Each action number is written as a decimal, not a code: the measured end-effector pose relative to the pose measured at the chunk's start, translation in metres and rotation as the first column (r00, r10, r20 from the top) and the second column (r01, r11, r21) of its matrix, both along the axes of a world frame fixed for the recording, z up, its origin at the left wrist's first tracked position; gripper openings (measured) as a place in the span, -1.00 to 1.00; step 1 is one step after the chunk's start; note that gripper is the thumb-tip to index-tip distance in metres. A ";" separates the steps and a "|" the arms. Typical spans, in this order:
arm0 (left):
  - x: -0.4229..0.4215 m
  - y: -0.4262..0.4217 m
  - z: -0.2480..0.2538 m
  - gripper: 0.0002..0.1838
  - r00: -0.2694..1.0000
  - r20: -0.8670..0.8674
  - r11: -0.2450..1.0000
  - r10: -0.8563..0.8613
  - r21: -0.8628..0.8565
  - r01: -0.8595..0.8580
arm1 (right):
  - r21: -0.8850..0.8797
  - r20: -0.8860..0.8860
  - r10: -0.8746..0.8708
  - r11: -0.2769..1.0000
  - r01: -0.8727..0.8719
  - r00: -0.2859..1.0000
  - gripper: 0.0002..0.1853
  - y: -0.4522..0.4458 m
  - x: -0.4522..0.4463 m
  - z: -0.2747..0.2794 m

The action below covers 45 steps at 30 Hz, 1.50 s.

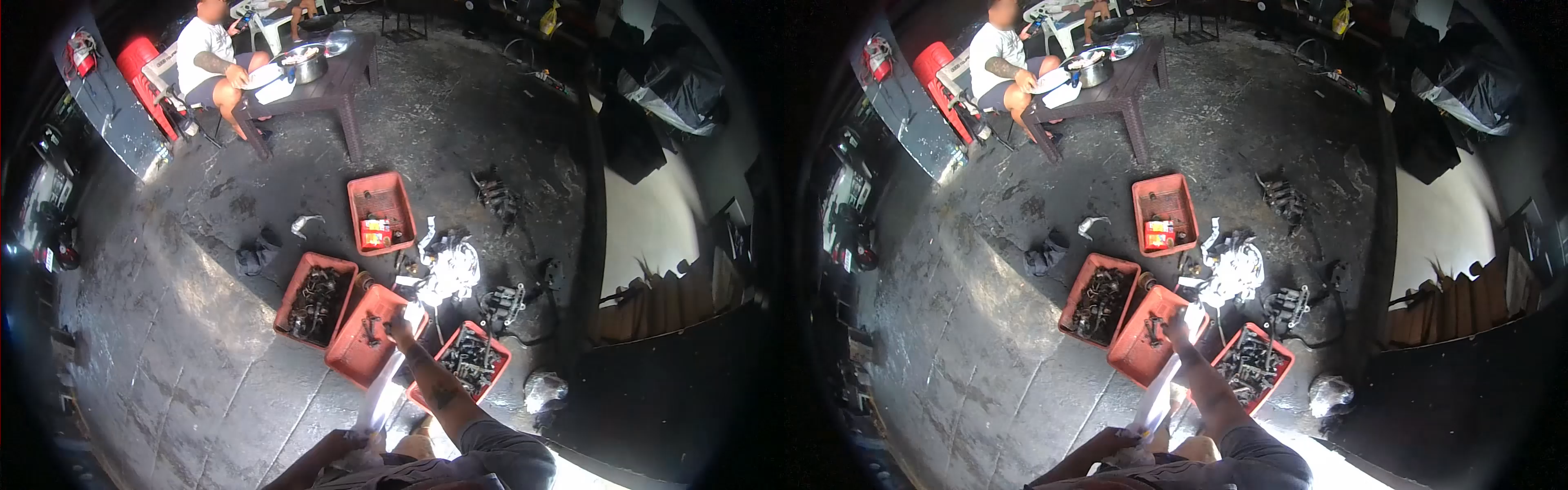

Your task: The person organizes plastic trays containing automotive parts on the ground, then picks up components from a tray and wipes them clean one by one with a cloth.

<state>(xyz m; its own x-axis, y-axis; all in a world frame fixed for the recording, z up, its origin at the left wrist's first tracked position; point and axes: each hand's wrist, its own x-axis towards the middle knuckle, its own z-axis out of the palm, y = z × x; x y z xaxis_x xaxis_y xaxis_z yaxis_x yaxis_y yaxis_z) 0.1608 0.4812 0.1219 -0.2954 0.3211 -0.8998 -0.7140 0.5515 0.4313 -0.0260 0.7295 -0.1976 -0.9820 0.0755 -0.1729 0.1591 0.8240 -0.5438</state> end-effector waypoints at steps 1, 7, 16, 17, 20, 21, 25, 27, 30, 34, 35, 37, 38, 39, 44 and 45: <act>-0.004 -0.002 0.018 -0.56 0.999 -0.010 0.998 0.034 0.045 -0.034 | -0.572 0.146 -0.320 0.745 0.344 0.936 -0.60 -0.008 -0.003 -0.097; 0.014 -0.111 -0.004 -0.67 0.953 0.095 0.957 0.289 -0.044 -0.286 | -0.178 0.306 -0.395 0.870 0.459 0.866 -0.58 0.031 0.073 0.049; -0.004 -0.202 0.079 -0.85 0.871 -0.259 0.810 -0.417 -0.541 0.227 | 0.145 0.253 -0.768 0.631 0.762 0.588 -0.50 0.123 0.210 0.091; -0.007 -0.200 0.087 -0.84 0.886 -0.219 0.816 -0.408 -0.523 0.246 | 0.110 0.270 -0.849 0.497 0.861 0.455 -0.43 0.129 0.225 0.035; -0.017 -0.166 0.109 -0.80 0.915 -0.066 0.843 -0.399 -0.418 0.338 | 0.344 0.284 -0.741 0.671 0.657 0.608 -0.35 0.113 0.214 0.082; -0.021 -0.152 0.114 -0.79 0.912 -0.019 0.851 -0.409 -0.370 0.374 | 0.328 0.288 -0.706 0.708 0.626 0.647 -0.31 0.114 0.227 0.045; -0.033 -0.103 0.125 -0.73 0.863 0.103 0.849 -0.494 -0.155 0.504 | 0.381 0.309 -0.643 0.759 0.528 0.701 -0.37 0.100 0.229 0.065; -0.044 -0.088 0.132 -0.71 0.843 0.094 0.841 -0.529 -0.073 0.536 | 0.334 0.494 -0.485 0.872 0.357 0.722 -0.42 0.104 0.221 0.093; -0.075 -0.078 0.146 -0.66 0.855 -0.083 0.859 -0.511 -0.037 0.510 | 0.381 0.415 -0.508 0.850 0.363 0.755 -0.50 0.111 0.229 0.042; -0.141 -0.030 0.169 -0.61 0.816 -0.508 0.946 -0.277 0.003 0.323 | 0.313 0.505 -0.421 0.903 0.295 0.753 -0.62 0.136 0.225 0.064; -0.157 -0.014 0.174 -0.59 0.769 -0.613 0.966 -0.179 0.041 0.257 | 0.372 0.469 -0.448 0.882 0.289 0.761 -0.66 0.137 0.231 0.049; -0.195 0.023 0.183 -0.56 0.609 -0.792 0.973 0.043 0.172 0.156 | 0.376 0.460 -0.544 0.836 0.401 0.702 -0.66 0.142 0.231 0.064; -0.212 0.045 0.192 -0.55 0.504 -0.852 0.957 0.143 0.248 0.148 | 0.376 0.510 -0.479 0.871 0.316 0.715 -0.58 0.144 0.239 0.083; -0.232 0.072 0.212 -0.53 0.408 -0.880 0.921 0.244 0.342 0.188 | 0.372 0.551 -0.413 0.899 0.230 0.725 -0.45 0.147 0.243 0.096; -0.252 0.240 0.293 -0.52 0.490 -0.869 0.946 -0.070 0.098 0.309 | 0.374 0.460 -0.531 0.843 0.387 0.712 -0.55 0.136 0.284 0.043; -0.236 0.268 0.285 -0.48 0.263 -0.923 0.950 -0.282 -0.230 0.213 | 0.325 0.508 -0.510 0.860 0.394 0.695 -0.60 0.137 0.285 0.052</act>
<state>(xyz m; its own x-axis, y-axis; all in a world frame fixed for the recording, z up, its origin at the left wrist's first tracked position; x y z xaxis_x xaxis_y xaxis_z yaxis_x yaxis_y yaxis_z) -0.0752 0.7493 0.4064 -0.8558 0.5110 -0.0801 0.3356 0.6664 0.6658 0.2591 0.8667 -0.1453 -0.5482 0.5700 -0.6120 0.7623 0.6416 -0.0853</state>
